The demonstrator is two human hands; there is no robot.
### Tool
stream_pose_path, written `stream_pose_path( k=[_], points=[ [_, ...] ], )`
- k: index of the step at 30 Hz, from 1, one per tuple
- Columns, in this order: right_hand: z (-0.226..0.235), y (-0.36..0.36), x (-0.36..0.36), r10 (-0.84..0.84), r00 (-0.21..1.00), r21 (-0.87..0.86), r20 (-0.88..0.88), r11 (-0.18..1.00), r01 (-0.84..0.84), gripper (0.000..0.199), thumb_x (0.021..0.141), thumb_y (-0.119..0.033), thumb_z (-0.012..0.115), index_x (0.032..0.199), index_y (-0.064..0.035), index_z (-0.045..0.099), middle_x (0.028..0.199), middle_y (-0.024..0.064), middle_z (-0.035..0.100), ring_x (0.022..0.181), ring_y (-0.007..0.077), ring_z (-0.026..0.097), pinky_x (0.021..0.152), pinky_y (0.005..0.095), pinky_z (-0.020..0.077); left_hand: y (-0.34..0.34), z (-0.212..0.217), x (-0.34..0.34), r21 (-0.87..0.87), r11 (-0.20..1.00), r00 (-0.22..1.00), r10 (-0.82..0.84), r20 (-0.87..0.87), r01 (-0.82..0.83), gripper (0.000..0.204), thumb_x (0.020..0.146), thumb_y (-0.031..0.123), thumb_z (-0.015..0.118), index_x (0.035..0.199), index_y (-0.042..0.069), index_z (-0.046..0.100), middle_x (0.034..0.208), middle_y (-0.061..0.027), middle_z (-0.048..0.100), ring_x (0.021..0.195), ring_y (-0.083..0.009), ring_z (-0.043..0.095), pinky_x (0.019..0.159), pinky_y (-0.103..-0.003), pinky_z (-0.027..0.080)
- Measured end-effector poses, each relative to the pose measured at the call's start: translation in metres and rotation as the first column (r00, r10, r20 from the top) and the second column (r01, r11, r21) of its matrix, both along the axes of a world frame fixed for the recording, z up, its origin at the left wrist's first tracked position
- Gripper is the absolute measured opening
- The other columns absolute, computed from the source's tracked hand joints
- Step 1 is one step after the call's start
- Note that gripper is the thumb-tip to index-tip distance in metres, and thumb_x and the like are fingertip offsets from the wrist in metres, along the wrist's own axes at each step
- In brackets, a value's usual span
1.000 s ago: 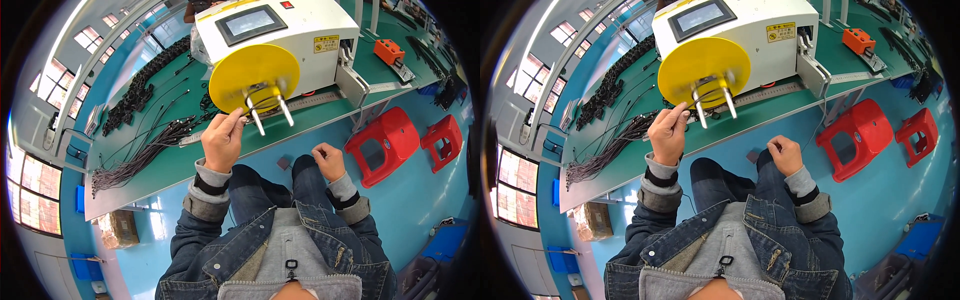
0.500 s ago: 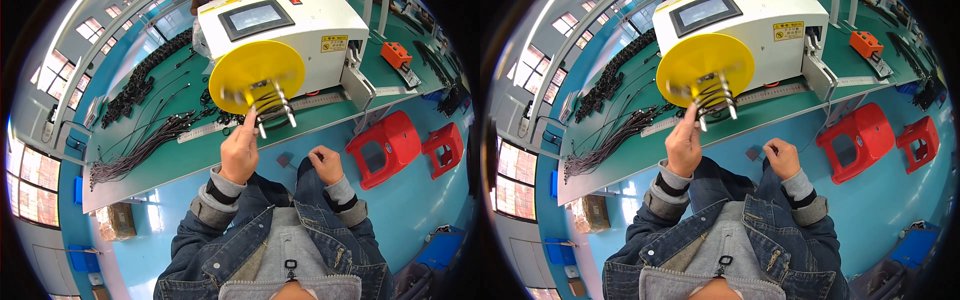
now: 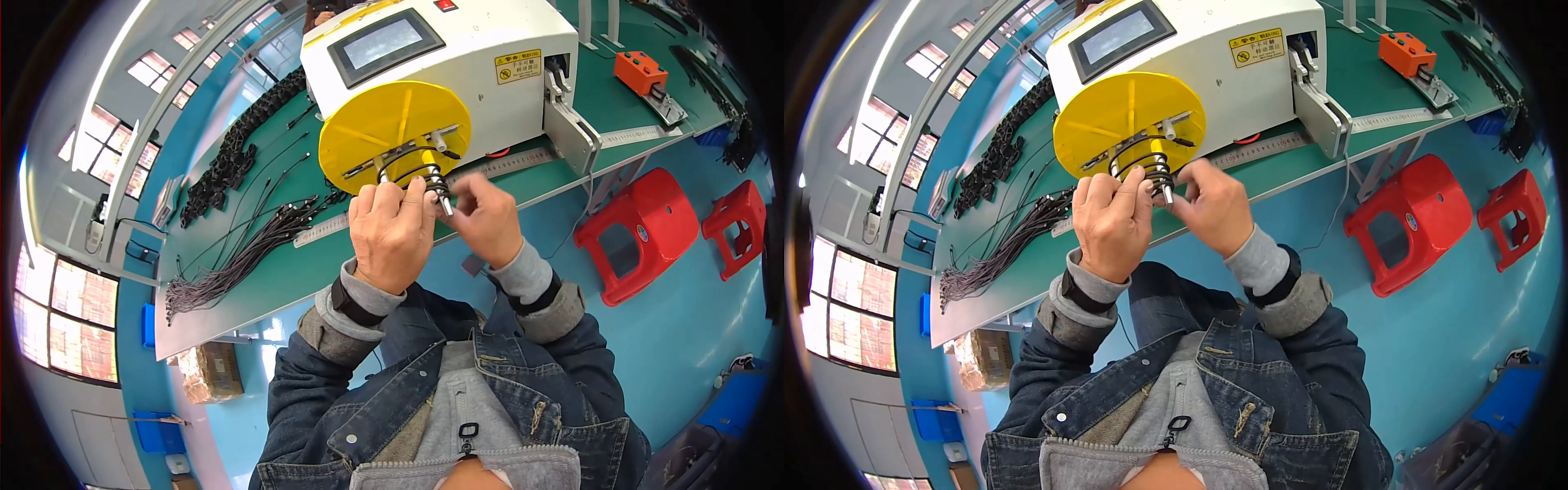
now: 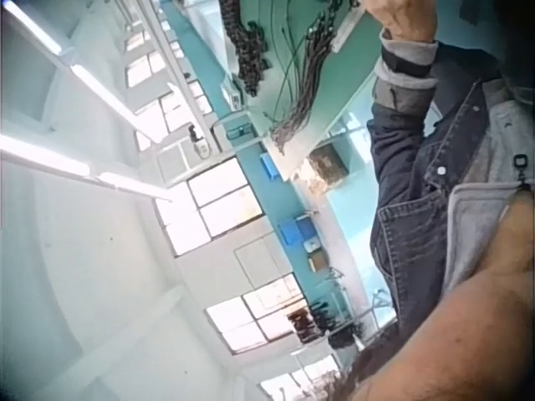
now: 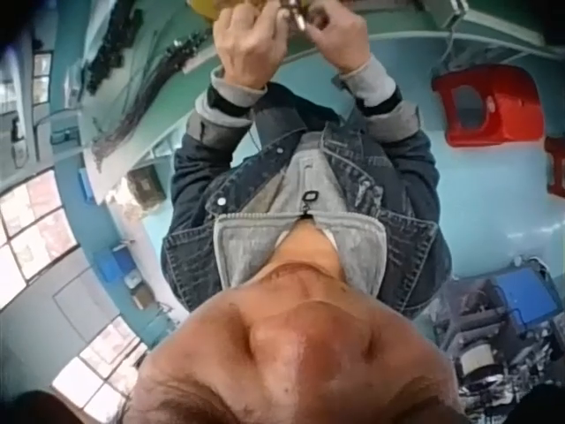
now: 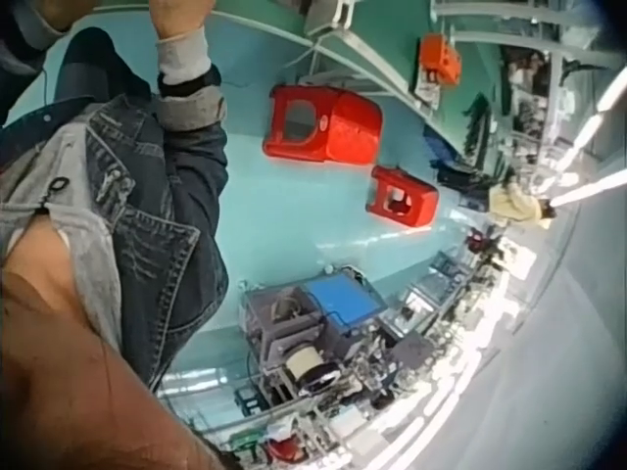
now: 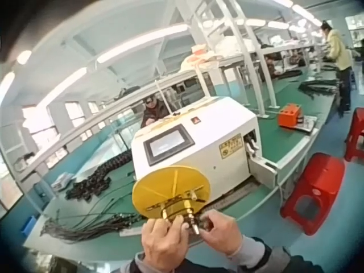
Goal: The person picks up a cable, winds it around the spindles of a machine, and removes the coiled cable. They then secure the coil with a tie and repeat the process for several more cables.
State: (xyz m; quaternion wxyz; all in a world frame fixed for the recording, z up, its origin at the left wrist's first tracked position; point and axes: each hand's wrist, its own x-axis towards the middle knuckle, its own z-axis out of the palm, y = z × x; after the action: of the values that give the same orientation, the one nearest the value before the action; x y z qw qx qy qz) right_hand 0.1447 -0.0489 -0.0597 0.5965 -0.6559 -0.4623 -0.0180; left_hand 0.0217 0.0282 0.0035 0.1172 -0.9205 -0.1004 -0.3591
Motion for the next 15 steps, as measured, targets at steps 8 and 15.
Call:
stream_pose_path(
  k=[8,15],
  points=[
    [0.001,0.022,0.029,0.060,0.992,0.102,0.115,0.992,-0.072,0.076,0.060,-0.022,0.079,0.121,0.0006,0.040,0.108,0.0135,0.049,0.090,0.0205,0.053,0.068,0.0268,0.0478,0.003,-0.010,0.003,-0.096,0.993,0.998,0.064,-0.021,-0.066,0.048,0.079,0.009,0.054,0.120,-0.010,0.040,0.109,-0.0285,0.041,0.098,-0.0394,0.043,0.086,-0.043,0.035],
    [-0.012,0.043,0.025,0.338,0.941,0.164,-0.024,0.930,-0.330,0.085,0.060,-0.020,0.079,0.128,0.0015,0.033,0.115,0.0186,0.047,0.098,0.0276,0.054,0.078,0.0312,0.0490,0.021,-0.012,-0.006,-0.420,0.907,0.998,-0.059,-0.037,0.038,0.054,0.085,0.013,0.048,0.125,-0.016,0.027,0.119,-0.0410,0.029,0.111,-0.0510,0.033,0.098,-0.049,0.027]
  ],
)
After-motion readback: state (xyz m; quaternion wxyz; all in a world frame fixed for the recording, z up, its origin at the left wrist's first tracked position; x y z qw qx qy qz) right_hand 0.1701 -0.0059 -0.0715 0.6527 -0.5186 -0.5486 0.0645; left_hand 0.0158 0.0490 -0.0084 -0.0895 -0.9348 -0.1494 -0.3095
